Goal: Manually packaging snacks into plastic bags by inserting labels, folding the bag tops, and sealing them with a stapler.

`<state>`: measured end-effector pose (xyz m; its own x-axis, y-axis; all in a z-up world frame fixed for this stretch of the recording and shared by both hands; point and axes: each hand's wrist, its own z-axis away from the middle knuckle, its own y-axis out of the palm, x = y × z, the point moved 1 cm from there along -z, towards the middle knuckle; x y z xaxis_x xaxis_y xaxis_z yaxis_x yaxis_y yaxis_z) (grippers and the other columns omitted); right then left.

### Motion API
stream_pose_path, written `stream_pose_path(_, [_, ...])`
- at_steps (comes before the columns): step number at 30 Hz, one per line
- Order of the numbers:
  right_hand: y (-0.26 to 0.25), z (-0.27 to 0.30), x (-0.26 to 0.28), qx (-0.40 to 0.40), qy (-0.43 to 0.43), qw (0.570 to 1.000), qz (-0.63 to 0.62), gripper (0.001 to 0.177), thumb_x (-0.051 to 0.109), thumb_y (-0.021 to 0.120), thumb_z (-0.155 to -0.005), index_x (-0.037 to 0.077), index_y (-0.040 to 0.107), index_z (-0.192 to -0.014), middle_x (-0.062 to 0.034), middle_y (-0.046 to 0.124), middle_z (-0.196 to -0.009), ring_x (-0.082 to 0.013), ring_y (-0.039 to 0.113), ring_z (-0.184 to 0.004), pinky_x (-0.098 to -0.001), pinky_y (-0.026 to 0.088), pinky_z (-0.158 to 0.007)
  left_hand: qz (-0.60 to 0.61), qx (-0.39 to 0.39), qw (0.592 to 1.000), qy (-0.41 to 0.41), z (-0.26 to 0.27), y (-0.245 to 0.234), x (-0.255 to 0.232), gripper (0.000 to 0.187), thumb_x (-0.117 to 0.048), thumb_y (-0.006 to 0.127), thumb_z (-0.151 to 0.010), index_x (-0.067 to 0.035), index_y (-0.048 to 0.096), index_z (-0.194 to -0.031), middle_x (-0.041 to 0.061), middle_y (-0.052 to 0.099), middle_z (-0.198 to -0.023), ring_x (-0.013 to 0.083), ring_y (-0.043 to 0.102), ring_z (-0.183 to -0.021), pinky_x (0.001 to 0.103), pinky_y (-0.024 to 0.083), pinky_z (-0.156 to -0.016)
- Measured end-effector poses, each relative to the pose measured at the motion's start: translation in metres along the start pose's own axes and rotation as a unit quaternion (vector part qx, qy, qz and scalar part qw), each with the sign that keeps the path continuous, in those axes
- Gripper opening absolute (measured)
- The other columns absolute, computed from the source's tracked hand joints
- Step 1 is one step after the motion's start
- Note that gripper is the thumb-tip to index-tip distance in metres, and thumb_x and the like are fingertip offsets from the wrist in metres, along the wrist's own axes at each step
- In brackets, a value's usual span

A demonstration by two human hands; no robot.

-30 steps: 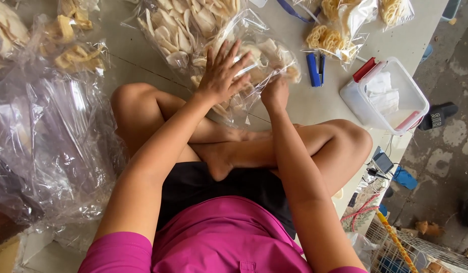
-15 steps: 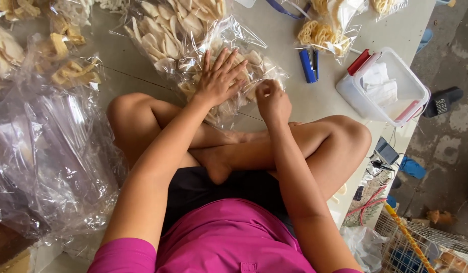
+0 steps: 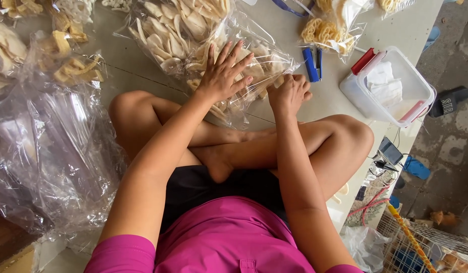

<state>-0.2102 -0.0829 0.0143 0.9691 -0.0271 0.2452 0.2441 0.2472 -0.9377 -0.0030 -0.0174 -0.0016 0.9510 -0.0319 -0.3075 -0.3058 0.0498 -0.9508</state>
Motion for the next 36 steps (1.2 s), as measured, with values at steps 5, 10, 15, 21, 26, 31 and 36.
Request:
stream_pose_path(5, [-0.011,0.002,0.005,0.156,0.038,0.979,-0.123,0.091,0.059,0.067,-0.085,0.015,0.032,-0.157,-0.0131,0.040,-0.155,-0.0396,0.041,-0.139,-0.0546,0.034,-0.114,-0.021,-0.006,1.000,0.012,0.001,-0.001,0.001,0.074,-0.076,0.016,-0.101,-0.040,0.014,-0.165,0.004,0.004,-0.173,0.0329,0.009,-0.161,0.066,0.000,-0.124])
stream_pose_path(10, [0.003,-0.012,0.002,0.134,-0.008,0.964,-0.228,0.064,0.035,0.068,-0.082,0.018,0.051,-0.142,-0.0138,0.067,-0.123,-0.0354,0.062,-0.113,-0.0475,0.051,-0.088,-0.022,-0.022,0.999,0.044,-0.003,0.003,0.000,0.082,-0.079,0.041,-0.102,-0.039,0.009,-0.166,0.004,0.002,-0.174,0.0338,0.013,-0.161,0.070,0.008,-0.123])
stream_pose_path(15, [0.006,-0.007,0.010,0.120,-0.114,0.941,-0.295,0.052,0.031,0.062,-0.089,0.017,0.056,-0.139,-0.0097,0.073,-0.124,-0.0308,0.069,-0.111,-0.0407,0.052,-0.090,0.080,-0.068,0.994,0.034,-0.009,0.000,-0.002,0.083,-0.080,0.040,-0.101,-0.043,0.007,-0.167,0.002,-0.007,-0.174,0.0453,0.014,-0.160,0.079,0.020,-0.118])
stream_pose_path(21, [0.023,-0.002,-0.003,0.239,-0.145,0.951,-0.129,0.098,0.002,0.060,-0.084,0.029,0.012,-0.165,-0.0222,0.018,-0.168,-0.0450,0.026,-0.149,-0.0497,0.025,-0.121,-0.036,0.120,0.992,0.009,-0.013,0.001,-0.015,0.079,-0.076,-0.001,-0.094,-0.040,0.006,-0.164,-0.006,-0.010,-0.171,0.0219,-0.014,-0.156,0.066,-0.014,-0.120])
stream_pose_path(26, [-0.076,-0.019,-0.048,0.229,-0.104,0.968,-0.024,0.048,0.051,0.070,-0.093,0.026,0.069,-0.134,-0.0062,0.073,-0.125,-0.0339,0.064,-0.125,-0.0503,0.051,-0.105,0.093,-0.089,0.992,-0.002,0.010,-0.052,-0.029,0.060,-0.051,0.047,-0.106,-0.030,0.036,-0.161,0.012,0.028,-0.168,0.0400,0.023,-0.154,0.077,0.012,-0.114])
stream_pose_path(31, [-0.131,-0.105,-0.048,-0.075,-0.116,0.984,-0.112,0.048,0.038,0.071,-0.091,0.027,0.063,-0.137,-0.0108,0.068,-0.124,-0.0385,0.065,-0.116,-0.0529,0.052,-0.097,0.035,-0.278,0.959,-0.054,0.114,-0.098,-0.016,0.061,-0.040,0.066,-0.095,-0.015,0.055,-0.149,0.020,0.046,-0.154,0.0384,0.047,-0.136,0.059,0.027,-0.108])
stream_pose_path(36, [-0.071,-0.170,-0.054,-0.224,-0.070,0.947,-0.218,0.092,0.030,0.086,-0.084,0.008,0.034,-0.156,-0.0187,0.049,-0.149,-0.0384,0.045,-0.138,-0.0469,0.038,-0.112,-0.159,-0.247,0.938,-0.183,0.209,-0.073,0.018,0.063,-0.040,0.066,-0.086,-0.021,0.058,-0.145,0.012,0.054,-0.154,0.0365,0.057,-0.131,0.067,0.041,-0.110])
